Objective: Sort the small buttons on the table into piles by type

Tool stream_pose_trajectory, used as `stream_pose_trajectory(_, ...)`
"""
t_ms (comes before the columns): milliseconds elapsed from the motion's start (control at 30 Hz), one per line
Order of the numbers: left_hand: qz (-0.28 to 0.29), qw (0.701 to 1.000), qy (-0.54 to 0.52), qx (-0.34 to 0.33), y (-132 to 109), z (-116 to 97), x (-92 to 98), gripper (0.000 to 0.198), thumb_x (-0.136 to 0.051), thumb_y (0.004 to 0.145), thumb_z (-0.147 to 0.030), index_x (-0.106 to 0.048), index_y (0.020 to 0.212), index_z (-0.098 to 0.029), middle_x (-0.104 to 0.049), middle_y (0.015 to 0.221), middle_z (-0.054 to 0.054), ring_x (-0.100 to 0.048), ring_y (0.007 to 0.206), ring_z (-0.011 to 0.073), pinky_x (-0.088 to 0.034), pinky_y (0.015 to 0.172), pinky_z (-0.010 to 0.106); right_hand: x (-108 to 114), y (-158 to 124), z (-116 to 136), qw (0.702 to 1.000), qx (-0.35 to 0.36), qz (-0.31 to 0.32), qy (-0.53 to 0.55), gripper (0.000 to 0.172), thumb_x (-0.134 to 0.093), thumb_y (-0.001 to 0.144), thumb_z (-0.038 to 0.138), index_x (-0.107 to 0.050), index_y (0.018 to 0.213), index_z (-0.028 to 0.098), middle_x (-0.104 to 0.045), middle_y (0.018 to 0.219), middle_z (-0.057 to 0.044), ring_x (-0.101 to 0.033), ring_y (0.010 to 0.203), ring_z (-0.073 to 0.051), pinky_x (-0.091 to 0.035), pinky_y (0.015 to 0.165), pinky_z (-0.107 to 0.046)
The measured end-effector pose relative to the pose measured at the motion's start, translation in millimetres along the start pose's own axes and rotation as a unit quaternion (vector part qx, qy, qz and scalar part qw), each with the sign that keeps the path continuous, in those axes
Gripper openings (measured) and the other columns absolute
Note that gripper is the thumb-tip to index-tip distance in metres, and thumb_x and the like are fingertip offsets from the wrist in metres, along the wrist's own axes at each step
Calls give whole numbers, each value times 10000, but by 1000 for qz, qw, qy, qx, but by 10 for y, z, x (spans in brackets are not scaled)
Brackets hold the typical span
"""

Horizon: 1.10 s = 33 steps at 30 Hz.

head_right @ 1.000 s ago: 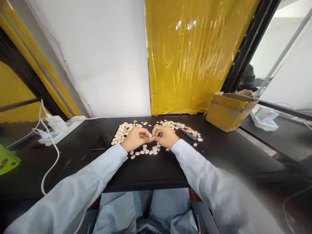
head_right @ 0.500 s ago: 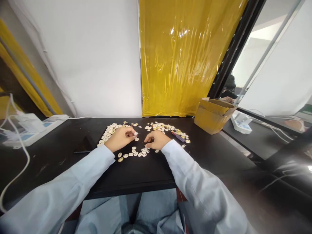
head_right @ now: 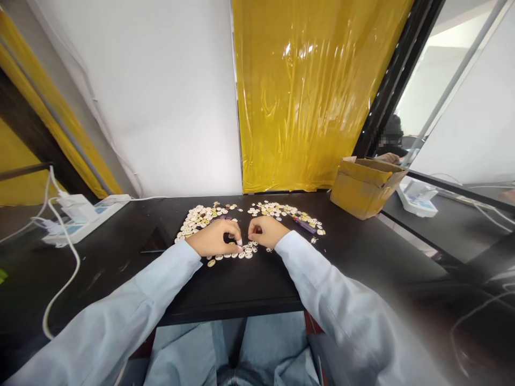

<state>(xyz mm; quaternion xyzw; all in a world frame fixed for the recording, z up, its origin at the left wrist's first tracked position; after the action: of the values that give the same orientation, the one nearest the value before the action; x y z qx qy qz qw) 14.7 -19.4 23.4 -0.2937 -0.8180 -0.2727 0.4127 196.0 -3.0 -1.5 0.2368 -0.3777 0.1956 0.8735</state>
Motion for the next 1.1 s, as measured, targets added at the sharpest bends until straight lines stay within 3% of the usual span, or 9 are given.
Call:
stream_pose_trajectory(233, 10, 1000, 22, -11, 4, 18, -52, 74, -675, 669, -230, -688, 722, -180, -634, 753, 27, -556, 689, 156, -409, 645, 257, 52, 13, 75, 996, -13, -75, 42, 26, -599, 726, 153, -609, 708, 168, -625, 658, -4, -561, 603, -119, -439, 582, -239)
stream_pose_trajectory(400, -35, 999, -26, 28, 18, 39, -41, 83, -639, 633, -152, -652, 711, -176, -587, 613, -23, -536, 589, 123, -391, 564, 222, 42, 30, 21, 989, -27, -113, 92, 55, -607, 729, 183, -653, 752, 163, -656, 687, -27, -605, 633, -145, -489, 619, -271)
stream_pose_trajectory(600, -121, 988, -79, 46, 35, 102, 29, 98, -633, 724, -218, -687, 784, -162, -644, 639, -1, -568, 586, 121, -425, 571, 221, 45, 20, 65, 992, 1, -104, 73, 165, -572, 773, 179, -725, 835, 179, -713, 795, -47, -622, 675, -159, -492, 647, -294)
stream_pose_trajectory(867, -151, 981, -115, 46, 54, 121, -6, 151, -625, 762, -259, -707, 828, -151, -690, 737, 38, -590, 619, 131, -451, 592, 236, -7, 25, 145, 984, 13, -108, 141, 104, -587, 740, 155, -628, 834, 173, -658, 720, -20, -605, 637, -132, -489, 614, -263)
stream_pose_trajectory(1100, -152, 983, -97, 38, 50, 97, -11, 130, -606, 762, -226, -697, 822, -156, -692, 767, 35, -584, 650, 130, -463, 630, 239, -17, 18, 107, 987, 13, -92, 132, 147, -598, 720, 145, -539, 846, 189, -620, 682, 11, -571, 591, -116, -448, 575, -241)
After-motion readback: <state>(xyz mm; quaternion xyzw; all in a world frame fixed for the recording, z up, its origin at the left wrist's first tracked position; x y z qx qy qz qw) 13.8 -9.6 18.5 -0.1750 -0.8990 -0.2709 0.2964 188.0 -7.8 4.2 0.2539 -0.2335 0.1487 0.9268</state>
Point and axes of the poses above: each hand's wrist, its own y-axis towards the middle knuckle, its own x-axis out of the back of the hand, z = x × y, the point moved 2 cm from there along y, towards the middle knuckle
